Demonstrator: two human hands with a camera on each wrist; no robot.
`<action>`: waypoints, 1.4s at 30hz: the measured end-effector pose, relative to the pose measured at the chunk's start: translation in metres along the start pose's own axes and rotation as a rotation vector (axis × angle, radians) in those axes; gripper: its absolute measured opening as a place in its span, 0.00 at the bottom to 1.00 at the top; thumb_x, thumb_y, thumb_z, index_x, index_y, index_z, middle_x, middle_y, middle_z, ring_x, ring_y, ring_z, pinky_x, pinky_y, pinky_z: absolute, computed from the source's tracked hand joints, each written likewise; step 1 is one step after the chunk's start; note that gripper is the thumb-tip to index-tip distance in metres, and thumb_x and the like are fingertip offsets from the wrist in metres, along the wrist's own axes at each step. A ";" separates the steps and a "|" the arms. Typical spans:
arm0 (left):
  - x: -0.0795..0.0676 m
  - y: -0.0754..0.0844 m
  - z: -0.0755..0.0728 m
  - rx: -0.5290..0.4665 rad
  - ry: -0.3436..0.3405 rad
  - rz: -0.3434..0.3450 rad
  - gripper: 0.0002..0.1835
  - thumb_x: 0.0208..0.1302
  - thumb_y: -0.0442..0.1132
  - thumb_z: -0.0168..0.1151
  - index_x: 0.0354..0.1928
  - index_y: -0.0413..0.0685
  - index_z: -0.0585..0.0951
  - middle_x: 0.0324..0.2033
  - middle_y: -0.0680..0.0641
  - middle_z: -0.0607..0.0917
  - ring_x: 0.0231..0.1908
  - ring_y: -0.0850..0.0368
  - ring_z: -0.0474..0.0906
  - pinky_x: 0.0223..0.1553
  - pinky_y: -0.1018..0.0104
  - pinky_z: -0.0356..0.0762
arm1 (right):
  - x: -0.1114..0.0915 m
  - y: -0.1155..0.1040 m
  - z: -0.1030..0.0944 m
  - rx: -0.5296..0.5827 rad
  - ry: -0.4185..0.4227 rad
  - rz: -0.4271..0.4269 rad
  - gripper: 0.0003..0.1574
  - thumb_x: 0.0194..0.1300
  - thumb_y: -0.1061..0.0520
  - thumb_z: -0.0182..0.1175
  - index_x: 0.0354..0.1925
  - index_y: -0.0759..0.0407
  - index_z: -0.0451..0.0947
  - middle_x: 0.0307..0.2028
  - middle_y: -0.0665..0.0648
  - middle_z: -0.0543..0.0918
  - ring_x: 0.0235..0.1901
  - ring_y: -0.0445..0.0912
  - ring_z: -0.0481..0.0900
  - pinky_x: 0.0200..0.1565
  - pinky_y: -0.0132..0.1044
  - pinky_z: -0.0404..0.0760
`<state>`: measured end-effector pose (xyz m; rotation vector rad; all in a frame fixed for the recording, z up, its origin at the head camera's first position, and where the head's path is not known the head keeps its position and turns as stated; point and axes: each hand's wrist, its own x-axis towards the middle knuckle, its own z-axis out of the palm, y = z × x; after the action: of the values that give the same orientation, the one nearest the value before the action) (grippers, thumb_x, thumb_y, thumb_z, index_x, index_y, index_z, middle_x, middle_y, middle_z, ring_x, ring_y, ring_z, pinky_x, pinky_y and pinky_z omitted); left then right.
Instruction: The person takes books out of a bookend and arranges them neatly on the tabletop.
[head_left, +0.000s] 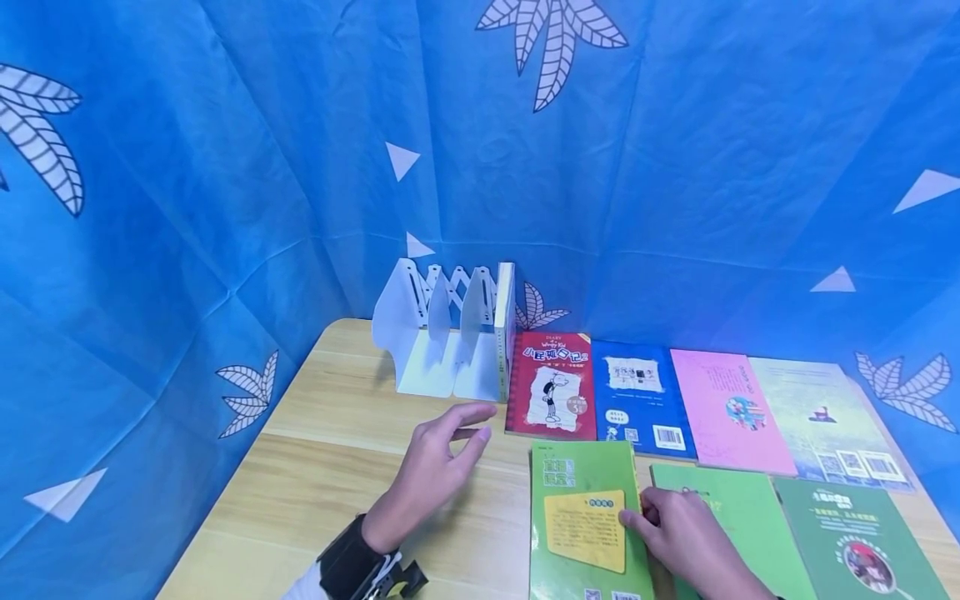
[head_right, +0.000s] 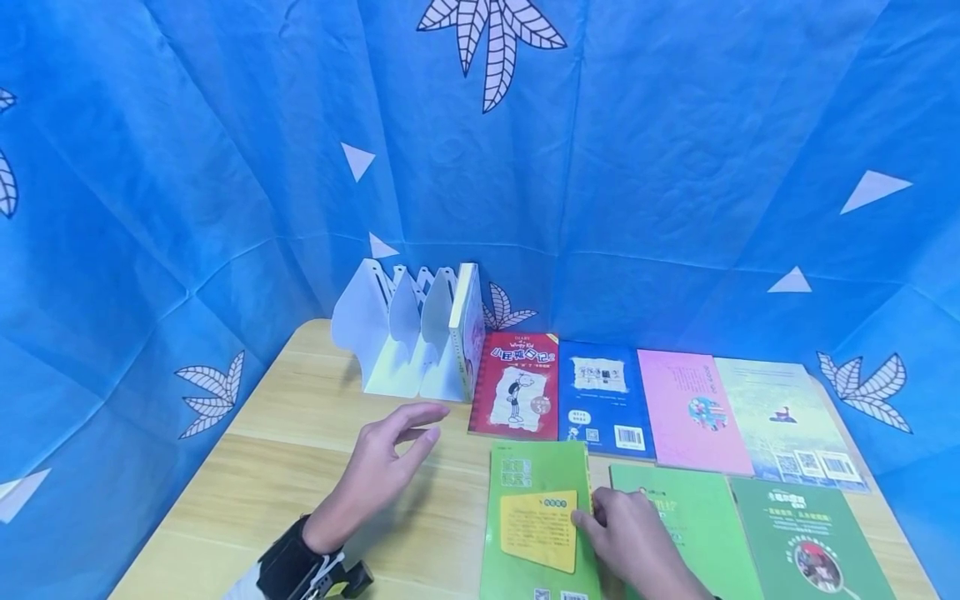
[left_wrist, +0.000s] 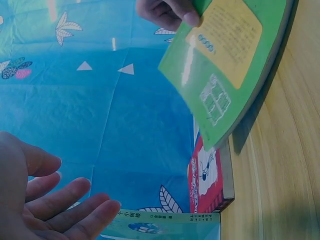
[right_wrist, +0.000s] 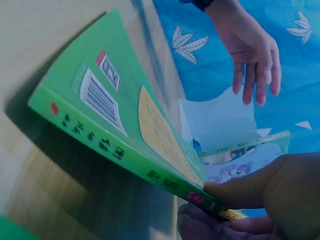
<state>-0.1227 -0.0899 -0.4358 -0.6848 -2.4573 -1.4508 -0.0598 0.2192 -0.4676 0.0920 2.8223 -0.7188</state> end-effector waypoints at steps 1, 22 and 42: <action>0.000 0.000 0.000 0.000 0.000 -0.004 0.17 0.70 0.31 0.65 0.59 0.45 0.82 0.56 0.46 0.89 0.52 0.53 0.90 0.53 0.66 0.89 | 0.000 0.001 0.000 -0.009 -0.005 0.000 0.15 0.65 0.51 0.72 0.26 0.53 0.78 0.15 0.49 0.67 0.18 0.41 0.66 0.21 0.28 0.56; -0.002 -0.004 -0.001 0.001 0.010 0.031 0.16 0.70 0.30 0.64 0.59 0.43 0.82 0.56 0.44 0.89 0.52 0.51 0.90 0.53 0.64 0.90 | 0.009 0.024 0.003 -0.115 -0.072 0.020 0.19 0.63 0.48 0.73 0.22 0.54 0.79 0.18 0.52 0.69 0.23 0.46 0.65 0.28 0.34 0.60; 0.032 -0.012 0.007 0.093 0.082 -0.143 0.16 0.72 0.35 0.63 0.59 0.41 0.82 0.54 0.42 0.90 0.54 0.49 0.88 0.52 0.63 0.90 | 0.014 0.032 -0.004 -0.145 -0.164 0.048 0.17 0.64 0.46 0.72 0.32 0.59 0.86 0.17 0.52 0.69 0.21 0.45 0.67 0.27 0.33 0.63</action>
<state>-0.1560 -0.0792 -0.4357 -0.4307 -2.5362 -1.3731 -0.0707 0.2496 -0.4824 0.0731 2.6951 -0.4856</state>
